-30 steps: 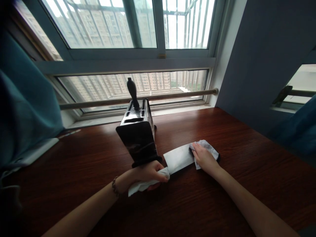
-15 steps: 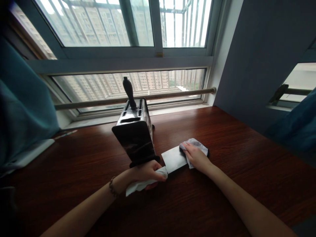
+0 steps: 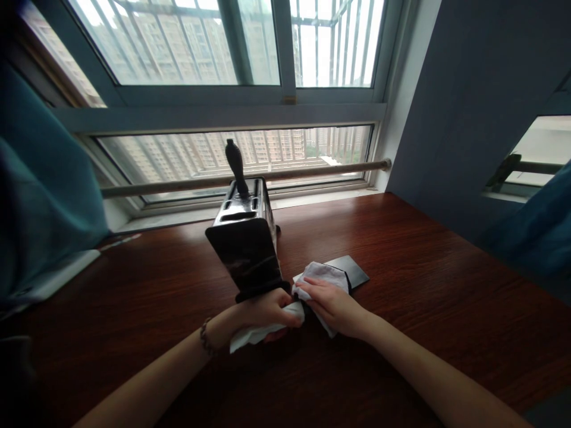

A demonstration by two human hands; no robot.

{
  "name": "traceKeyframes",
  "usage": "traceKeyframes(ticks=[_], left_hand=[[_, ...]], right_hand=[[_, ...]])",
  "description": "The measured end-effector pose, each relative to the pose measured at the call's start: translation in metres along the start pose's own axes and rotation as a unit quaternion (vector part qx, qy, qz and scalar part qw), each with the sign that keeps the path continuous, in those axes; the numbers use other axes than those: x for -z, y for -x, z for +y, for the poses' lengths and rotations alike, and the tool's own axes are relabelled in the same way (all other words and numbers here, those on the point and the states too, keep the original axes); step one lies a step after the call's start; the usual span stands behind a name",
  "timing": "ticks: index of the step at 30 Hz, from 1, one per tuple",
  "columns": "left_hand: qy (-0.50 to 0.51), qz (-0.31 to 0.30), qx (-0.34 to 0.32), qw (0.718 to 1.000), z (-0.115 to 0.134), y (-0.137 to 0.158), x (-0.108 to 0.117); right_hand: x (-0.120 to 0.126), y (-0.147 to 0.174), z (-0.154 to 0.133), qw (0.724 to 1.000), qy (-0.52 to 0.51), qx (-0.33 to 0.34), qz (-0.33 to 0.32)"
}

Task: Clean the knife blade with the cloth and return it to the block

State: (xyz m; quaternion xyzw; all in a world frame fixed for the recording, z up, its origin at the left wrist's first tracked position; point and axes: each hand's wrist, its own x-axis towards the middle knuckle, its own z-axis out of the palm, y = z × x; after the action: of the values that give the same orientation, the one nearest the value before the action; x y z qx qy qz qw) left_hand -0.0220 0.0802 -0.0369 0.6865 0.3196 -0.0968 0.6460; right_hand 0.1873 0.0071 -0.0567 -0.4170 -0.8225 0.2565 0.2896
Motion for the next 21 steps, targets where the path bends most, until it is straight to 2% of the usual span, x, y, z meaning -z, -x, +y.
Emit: traceKeyframes(ticks=[5,10,12,17,21], left_hand=[[0.005,-0.007,-0.003,1.000,0.001,0.000,0.000],[0.016,-0.004,0.000,1.000,-0.001,0.000,-0.001],[0.019,-0.002,0.003,1.000,-0.001,0.000,-0.001],[0.025,-0.002,0.001,1.000,-0.003,0.001,0.000],[0.021,0.003,0.003,1.000,-0.003,0.001,-0.001]], right_hand=[[0.013,0.002,0.026,0.996,0.043,-0.078,-0.001],[0.039,0.013,0.077,0.977,0.106,-0.186,-0.016],[0.047,0.018,0.097,0.971,0.133,-0.197,-0.002],[0.060,0.033,0.128,0.953,0.201,-0.211,0.085],[0.076,0.043,0.128,0.930,0.214,-0.249,0.165]])
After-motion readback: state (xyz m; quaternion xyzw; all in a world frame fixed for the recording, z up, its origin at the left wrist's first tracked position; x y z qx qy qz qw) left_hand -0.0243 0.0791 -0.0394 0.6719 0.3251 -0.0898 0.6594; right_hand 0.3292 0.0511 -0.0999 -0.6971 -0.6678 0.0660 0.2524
